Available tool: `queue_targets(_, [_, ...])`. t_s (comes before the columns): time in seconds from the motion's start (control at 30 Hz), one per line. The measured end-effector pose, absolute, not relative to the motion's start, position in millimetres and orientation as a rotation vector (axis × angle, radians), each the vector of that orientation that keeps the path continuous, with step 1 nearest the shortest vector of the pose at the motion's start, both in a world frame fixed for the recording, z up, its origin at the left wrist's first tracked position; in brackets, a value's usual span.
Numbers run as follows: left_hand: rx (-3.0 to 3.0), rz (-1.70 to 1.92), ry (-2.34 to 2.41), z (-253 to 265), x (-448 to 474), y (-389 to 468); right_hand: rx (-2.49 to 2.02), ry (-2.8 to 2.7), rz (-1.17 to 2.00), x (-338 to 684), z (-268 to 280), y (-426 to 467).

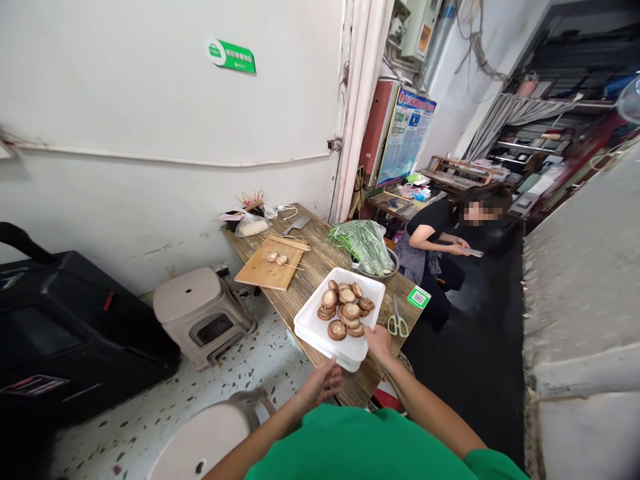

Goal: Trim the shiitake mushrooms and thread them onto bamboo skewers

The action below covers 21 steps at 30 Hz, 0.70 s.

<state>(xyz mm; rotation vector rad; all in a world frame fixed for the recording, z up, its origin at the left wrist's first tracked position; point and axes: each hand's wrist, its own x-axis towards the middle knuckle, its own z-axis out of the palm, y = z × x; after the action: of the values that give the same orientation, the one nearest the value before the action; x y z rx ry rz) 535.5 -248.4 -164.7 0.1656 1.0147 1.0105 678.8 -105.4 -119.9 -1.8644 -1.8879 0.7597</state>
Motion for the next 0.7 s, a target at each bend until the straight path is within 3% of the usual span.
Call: queue_targets(0.7, [0.012, 1.073, 1.080, -169, 534, -247, -1.781, -1.882, 0.749, 691, -128, -108])
